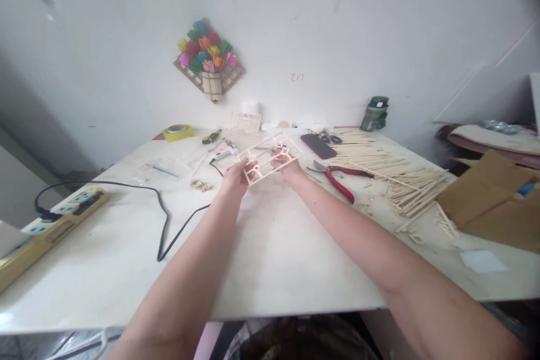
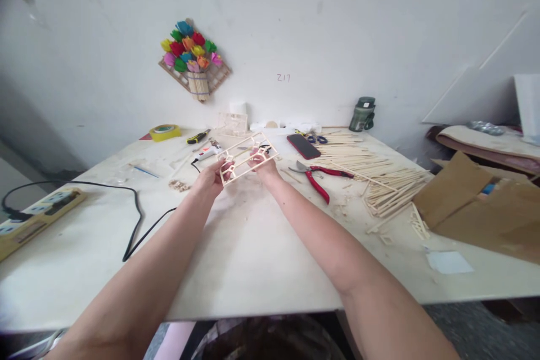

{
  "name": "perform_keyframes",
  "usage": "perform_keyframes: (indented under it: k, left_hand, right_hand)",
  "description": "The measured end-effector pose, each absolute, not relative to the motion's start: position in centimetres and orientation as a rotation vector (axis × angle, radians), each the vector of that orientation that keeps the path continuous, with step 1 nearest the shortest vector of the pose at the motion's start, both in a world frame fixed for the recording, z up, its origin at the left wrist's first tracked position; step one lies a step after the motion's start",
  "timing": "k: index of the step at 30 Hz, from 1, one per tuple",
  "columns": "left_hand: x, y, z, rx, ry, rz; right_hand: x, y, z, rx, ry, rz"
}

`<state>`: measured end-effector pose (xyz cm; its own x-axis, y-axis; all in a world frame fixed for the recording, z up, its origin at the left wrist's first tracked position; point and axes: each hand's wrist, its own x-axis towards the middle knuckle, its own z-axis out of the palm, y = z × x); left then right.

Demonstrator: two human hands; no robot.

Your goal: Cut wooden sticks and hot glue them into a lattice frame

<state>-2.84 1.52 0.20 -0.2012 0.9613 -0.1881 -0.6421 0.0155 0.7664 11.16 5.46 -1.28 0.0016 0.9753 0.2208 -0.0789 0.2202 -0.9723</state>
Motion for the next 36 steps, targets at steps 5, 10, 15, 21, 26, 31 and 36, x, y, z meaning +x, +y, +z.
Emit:
perform_keyframes:
  k: [5,10,15,21,26,31,36]
  left_hand:
    - [-3.0,1.2,1.2,0.410,0.852,1.521]
    - [-3.7,1.0,2.0,0.337,0.761,1.651]
    - [-3.8,1.0,1.9,0.328,0.726,1.732]
    - [-3.6,0.9,1.9,0.356,0.712,1.732]
    - [-3.4,0.8,1.9,0.363,0.707,1.720]
    - [-3.3,0.8,2.0,0.357,0.698,1.743]
    - [-2.6,0.7,1.6,0.365,0.711,1.691]
  right_hand:
    - [10.8,4.9,-1.6,-1.022,-1.403,1.106]
    - [10.0,4.5,-2.2,-1.200,-1.809,0.701]
    - [8.5,3.8,-1.3,-1.163,-2.371,0.258]
    - [6.2,3.0,-0.9,-1.201,-2.448,0.253]
    - [6.1,2.5,-0.7,-1.176,-2.489,0.148]
    - [10.4,3.9,-0.7,-1.154,-2.500,-0.052]
    - [16.9,5.9,-1.3,-1.384,-2.294,-0.070]
